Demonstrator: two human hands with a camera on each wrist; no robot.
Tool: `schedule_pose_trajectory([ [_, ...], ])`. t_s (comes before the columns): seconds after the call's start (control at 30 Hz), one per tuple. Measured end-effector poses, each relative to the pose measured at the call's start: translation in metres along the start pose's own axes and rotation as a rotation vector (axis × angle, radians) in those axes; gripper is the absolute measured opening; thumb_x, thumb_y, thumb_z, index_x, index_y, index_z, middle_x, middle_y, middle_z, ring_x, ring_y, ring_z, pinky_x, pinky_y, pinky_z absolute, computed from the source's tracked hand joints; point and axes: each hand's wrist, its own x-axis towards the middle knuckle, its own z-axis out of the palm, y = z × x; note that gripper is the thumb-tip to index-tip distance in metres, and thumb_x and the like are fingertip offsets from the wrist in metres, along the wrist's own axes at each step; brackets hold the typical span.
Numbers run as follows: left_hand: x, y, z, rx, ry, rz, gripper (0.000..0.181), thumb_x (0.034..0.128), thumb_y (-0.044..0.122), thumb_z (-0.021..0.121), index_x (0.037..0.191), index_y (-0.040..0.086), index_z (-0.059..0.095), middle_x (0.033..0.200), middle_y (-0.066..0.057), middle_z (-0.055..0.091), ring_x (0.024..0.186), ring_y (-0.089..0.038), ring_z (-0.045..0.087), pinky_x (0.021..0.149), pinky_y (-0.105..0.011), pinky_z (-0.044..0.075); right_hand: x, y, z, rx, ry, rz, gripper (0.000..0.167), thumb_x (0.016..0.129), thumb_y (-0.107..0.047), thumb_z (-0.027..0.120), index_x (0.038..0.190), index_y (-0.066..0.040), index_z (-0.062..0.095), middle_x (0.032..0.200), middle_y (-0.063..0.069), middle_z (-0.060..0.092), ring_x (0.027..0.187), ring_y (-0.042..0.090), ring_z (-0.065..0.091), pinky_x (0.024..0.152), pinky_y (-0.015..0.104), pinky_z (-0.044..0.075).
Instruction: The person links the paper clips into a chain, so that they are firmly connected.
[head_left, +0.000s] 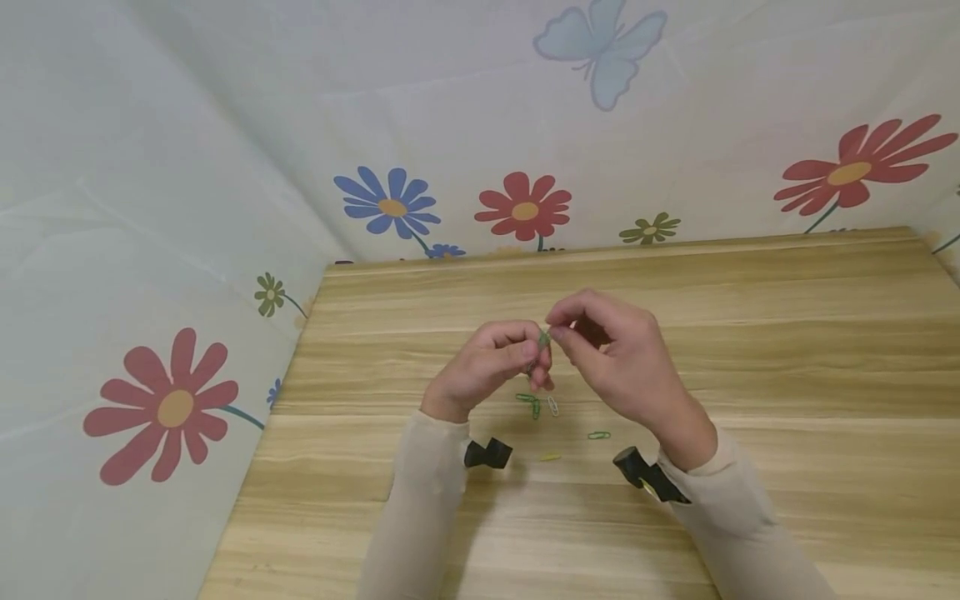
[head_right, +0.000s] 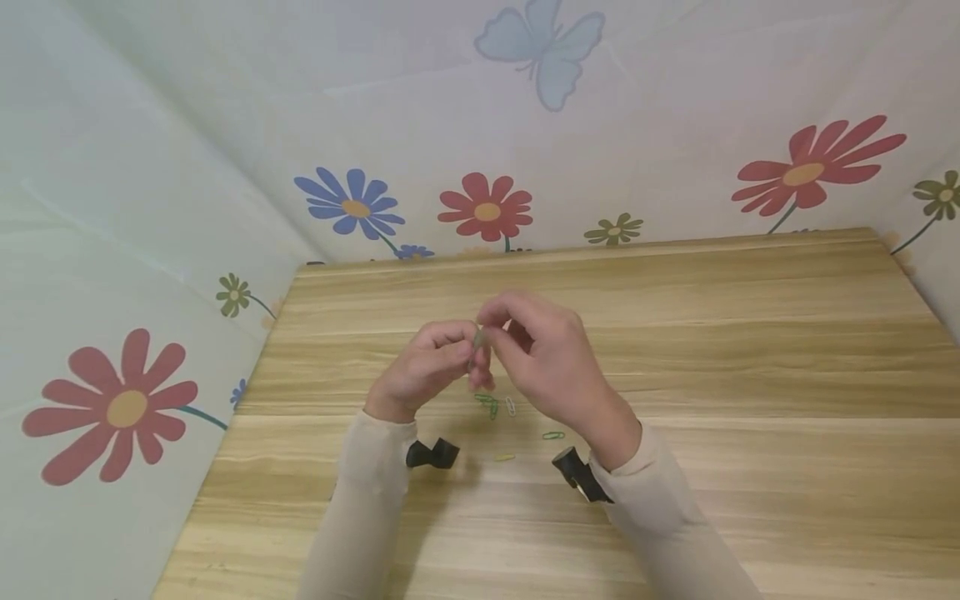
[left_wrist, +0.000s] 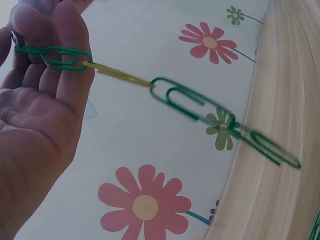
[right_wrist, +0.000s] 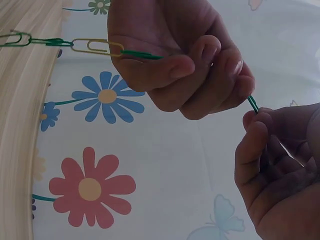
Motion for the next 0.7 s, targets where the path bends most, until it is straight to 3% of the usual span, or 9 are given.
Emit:
schedule_pose_trajectory([
  [0.2, -0.002, 0.003, -0.002, -0.025, 0.01, 0.041, 0.026, 0.0988, 0.04, 0.065, 0.088, 0.017, 0.069, 0.073, 0.003, 0.06, 0.067, -0.013, 0.058, 0.075, -0.032, 0.057, -0.001, -0.002, -0.002, 0.035, -0.013, 0.054, 0.019, 0.087, 0.01, 0.073, 0.101, -0.002, 0.068, 0.086, 0.0, 0.065, 0.061, 0.014, 0.054, 0.054, 0.022, 0.047],
  [0.4, -0.009, 0.008, -0.012, -0.076, 0.087, 0.162, 0.021, 0.0997, 0.033, 0.065, 0.089, 0.016, 0.071, 0.073, 0.005, 0.063, 0.064, -0.009, 0.06, 0.069, -0.028, 0.057, 0.001, 0.004, -0.002, -0.011, -0.066, 0.187, 0.011, 0.095, -0.001, 0.069, 0.106, -0.004, 0.069, 0.087, 0.002, 0.064, 0.063, 0.017, 0.055, 0.056, 0.026, 0.047],
  [0.57, -0.016, 0.013, -0.02, -0.147, 0.201, 0.273, 0.019, 0.0995, 0.027, 0.065, 0.09, 0.011, 0.072, 0.075, 0.003, 0.065, 0.059, -0.007, 0.058, 0.064, -0.024, 0.056, 0.001, 0.018, 0.006, -0.118, -0.309, 0.321, 0.013, 0.097, -0.01, 0.068, 0.11, -0.008, 0.069, 0.088, 0.0, 0.064, 0.066, 0.018, 0.055, 0.059, 0.032, 0.049],
  [0.7, -0.02, 0.015, -0.025, -0.2, 0.292, 0.317, 0.017, 0.0997, 0.022, 0.066, 0.092, 0.009, 0.073, 0.077, 0.001, 0.066, 0.057, -0.007, 0.056, 0.061, -0.024, 0.055, -0.001, 0.032, 0.018, -0.182, -0.52, 0.389, 0.016, 0.097, -0.014, 0.068, 0.112, -0.009, 0.068, 0.085, -0.002, 0.063, 0.065, 0.017, 0.055, 0.059, 0.033, 0.049],
])
